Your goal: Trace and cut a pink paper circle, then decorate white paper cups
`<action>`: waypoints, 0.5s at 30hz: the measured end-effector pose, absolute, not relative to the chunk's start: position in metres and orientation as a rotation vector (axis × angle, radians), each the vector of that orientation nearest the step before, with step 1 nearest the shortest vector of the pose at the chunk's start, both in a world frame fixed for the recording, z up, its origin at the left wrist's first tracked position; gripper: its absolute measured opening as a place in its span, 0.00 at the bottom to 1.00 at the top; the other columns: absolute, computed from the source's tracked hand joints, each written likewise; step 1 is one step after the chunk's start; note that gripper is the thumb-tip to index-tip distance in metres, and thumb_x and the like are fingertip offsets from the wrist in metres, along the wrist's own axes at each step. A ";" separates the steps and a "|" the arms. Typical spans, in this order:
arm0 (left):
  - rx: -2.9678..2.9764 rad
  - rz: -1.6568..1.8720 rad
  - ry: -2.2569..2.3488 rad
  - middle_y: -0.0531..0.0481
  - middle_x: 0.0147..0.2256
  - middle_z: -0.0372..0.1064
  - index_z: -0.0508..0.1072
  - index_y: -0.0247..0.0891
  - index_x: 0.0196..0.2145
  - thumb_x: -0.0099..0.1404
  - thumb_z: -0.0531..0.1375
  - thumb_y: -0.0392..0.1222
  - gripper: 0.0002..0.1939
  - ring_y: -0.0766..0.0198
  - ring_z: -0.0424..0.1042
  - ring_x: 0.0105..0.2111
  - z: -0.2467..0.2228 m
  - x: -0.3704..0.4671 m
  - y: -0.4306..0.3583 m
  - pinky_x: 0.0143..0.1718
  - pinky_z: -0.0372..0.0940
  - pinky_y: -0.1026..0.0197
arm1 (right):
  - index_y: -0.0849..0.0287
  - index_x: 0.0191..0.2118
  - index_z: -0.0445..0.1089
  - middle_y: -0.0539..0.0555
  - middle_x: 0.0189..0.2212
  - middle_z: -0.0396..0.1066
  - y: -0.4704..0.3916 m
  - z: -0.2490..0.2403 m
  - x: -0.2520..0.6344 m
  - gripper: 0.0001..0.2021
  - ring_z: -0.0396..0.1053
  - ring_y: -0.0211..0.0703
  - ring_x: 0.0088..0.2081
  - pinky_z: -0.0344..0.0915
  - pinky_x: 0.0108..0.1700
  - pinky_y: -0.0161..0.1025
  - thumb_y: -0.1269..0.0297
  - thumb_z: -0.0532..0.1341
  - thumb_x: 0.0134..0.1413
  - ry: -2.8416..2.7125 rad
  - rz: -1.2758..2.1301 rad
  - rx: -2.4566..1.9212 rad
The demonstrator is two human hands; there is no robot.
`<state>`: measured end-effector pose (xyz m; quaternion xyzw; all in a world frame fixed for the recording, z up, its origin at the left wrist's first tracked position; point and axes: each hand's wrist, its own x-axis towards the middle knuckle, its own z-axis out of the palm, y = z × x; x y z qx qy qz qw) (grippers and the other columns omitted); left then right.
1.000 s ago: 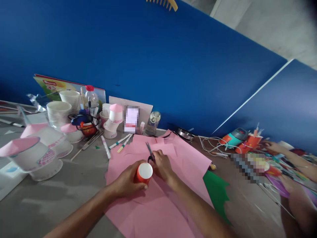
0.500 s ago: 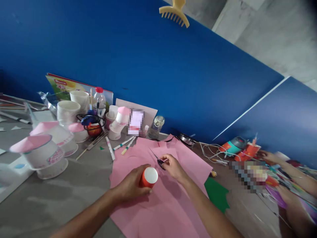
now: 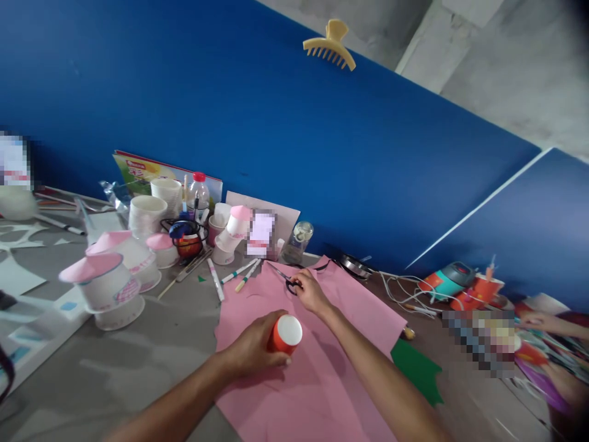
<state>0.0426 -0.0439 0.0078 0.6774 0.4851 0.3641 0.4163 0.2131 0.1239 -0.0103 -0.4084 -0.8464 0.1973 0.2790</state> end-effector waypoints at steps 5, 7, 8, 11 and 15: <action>1.721 0.911 1.178 0.48 0.46 0.73 0.69 0.40 0.51 0.46 0.67 0.37 0.31 0.52 0.70 0.47 0.006 0.040 -0.042 0.49 0.65 0.54 | 0.60 0.38 0.72 0.59 0.41 0.67 0.123 -0.009 0.211 0.13 0.67 0.51 0.46 0.63 0.54 0.51 0.78 0.54 0.50 -2.286 0.386 -1.143; 1.696 0.911 1.165 0.48 0.45 0.73 0.69 0.40 0.51 0.48 0.66 0.39 0.30 0.53 0.70 0.44 0.006 0.039 -0.041 0.46 0.66 0.56 | 0.60 0.43 0.71 0.62 0.46 0.67 0.110 -0.005 0.217 0.14 0.64 0.53 0.51 0.61 0.57 0.53 0.76 0.54 0.54 -2.279 0.342 -1.160; 1.676 0.911 1.154 0.49 0.44 0.73 0.68 0.40 0.51 0.49 0.66 0.39 0.29 0.54 0.70 0.43 0.006 0.038 -0.041 0.44 0.66 0.56 | 0.60 0.45 0.70 0.62 0.48 0.67 0.101 -0.003 0.222 0.14 0.63 0.53 0.53 0.60 0.58 0.52 0.74 0.53 0.56 -2.285 0.331 -1.161; 1.620 0.917 1.141 0.49 0.44 0.73 0.67 0.38 0.52 0.51 0.64 0.39 0.30 0.56 0.70 0.41 0.006 0.037 -0.040 0.42 0.66 0.58 | 0.60 0.49 0.69 0.62 0.51 0.67 0.062 0.000 0.248 0.13 0.65 0.50 0.54 0.61 0.59 0.48 0.66 0.54 0.61 -2.355 0.347 -1.143; 1.594 0.938 1.124 0.48 0.44 0.73 0.67 0.38 0.52 0.52 0.65 0.40 0.29 0.56 0.70 0.42 0.003 0.038 -0.038 0.42 0.66 0.58 | 0.60 0.59 0.62 0.65 0.60 0.61 0.007 -0.006 0.286 0.22 0.58 0.56 0.62 0.59 0.62 0.55 0.56 0.53 0.65 -2.592 0.303 -1.069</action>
